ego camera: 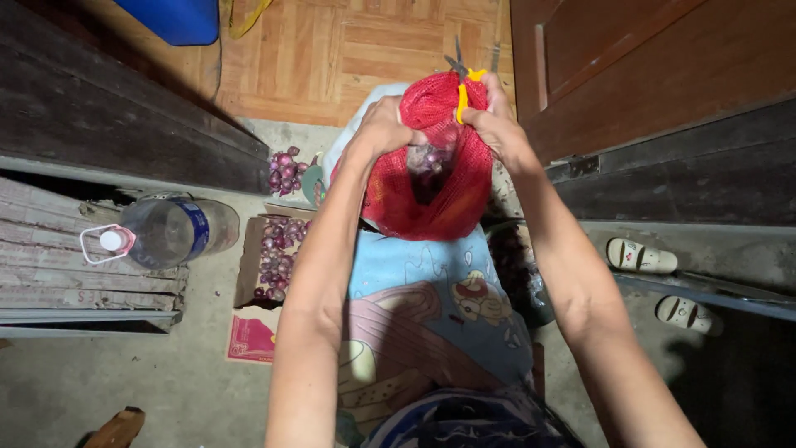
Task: Peeling and trimming the ends of shallots from a mesh bag using scissors.
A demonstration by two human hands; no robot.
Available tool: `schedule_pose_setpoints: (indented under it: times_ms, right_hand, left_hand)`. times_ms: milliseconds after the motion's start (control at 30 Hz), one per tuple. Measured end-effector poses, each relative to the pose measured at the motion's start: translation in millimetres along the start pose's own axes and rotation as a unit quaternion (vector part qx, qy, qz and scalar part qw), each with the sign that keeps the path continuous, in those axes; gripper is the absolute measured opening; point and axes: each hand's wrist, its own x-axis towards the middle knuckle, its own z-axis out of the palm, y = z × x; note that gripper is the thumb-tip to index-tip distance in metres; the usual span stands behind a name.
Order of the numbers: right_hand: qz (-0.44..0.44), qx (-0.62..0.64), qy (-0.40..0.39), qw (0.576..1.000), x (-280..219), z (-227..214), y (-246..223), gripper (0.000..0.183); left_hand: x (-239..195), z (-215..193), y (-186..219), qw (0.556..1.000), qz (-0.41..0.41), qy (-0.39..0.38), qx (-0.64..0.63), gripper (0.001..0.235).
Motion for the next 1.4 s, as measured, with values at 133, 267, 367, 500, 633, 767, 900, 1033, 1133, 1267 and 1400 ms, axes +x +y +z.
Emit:
schedule_pose_setpoints:
  times_ms: [133, 267, 367, 500, 633, 767, 900, 1033, 1133, 1267, 1400]
  right_hand:
    - [0.014, 0.057, 0.003, 0.998, -12.7, 23.7, -22.9, 0.053]
    - [0.018, 0.059, -0.029, 0.998, -25.9, 43.2, -39.0, 0.055]
    - [-0.015, -0.031, -0.095, 0.995, -32.8, 41.0, -43.0, 0.061]
    - [-0.037, -0.372, -0.037, 0.927, -30.7, 30.5, -38.7, 0.06]
    - [-0.034, -0.476, 0.043, 0.878, -18.4, 34.6, -29.4, 0.06]
    - [-0.07, -0.38, -0.01, 0.922, -19.5, 29.1, -22.6, 0.059]
    - [-0.064, -0.117, -0.067, 0.989, -9.0, 5.7, 11.4, 0.063]
    - [0.041, -0.031, -0.053, 0.997, -6.8, 25.2, 2.1, 0.058]
    - [0.025, 0.023, -0.05, 0.998, -1.1, 18.7, 17.7, 0.06]
    - [0.042, 0.07, -0.019, 0.996, 6.8, 7.5, 33.3, 0.064]
    - [0.104, 0.064, 0.027, 0.992, 8.8, 14.0, 26.4, 0.064]
  left_hand:
    - [17.5, 10.6, -26.6, 0.982, -0.079, 0.024, 0.169, 0.065]
    - [5.0, 9.0, -25.5, 0.99, 0.102, 0.063, 0.072, 0.044]
    - [-8.6, 2.8, -10.7, 0.996, 0.071, 0.051, 0.003, 0.038]
    - [-2.4, 11.7, -21.0, 0.998, 0.03, 0.057, 0.012, 0.032]
    - [0.0, 14.4, -17.5, 0.995, 0.051, 0.08, 0.009, 0.033]
    - [-7.7, 12.3, -12.6, 0.995, 0.025, 0.083, -0.038, 0.036]
    - [-8.2, 8.8, -10.8, 0.996, 0.011, 0.073, -0.05, 0.032]
    - [-5.2, 13.6, -24.8, 0.99, 0.051, 0.09, -0.094, 0.036]
    - [4.4, 19.5, -39.5, 0.977, 0.07, 0.085, -0.181, 0.036]
    - [-6.1, 9.2, -18.6, 0.989, -0.005, 0.143, 0.024, 0.057]
    - [-31.4, -2.9, -7.1, 0.986, 0.074, 0.143, 0.042, 0.082]
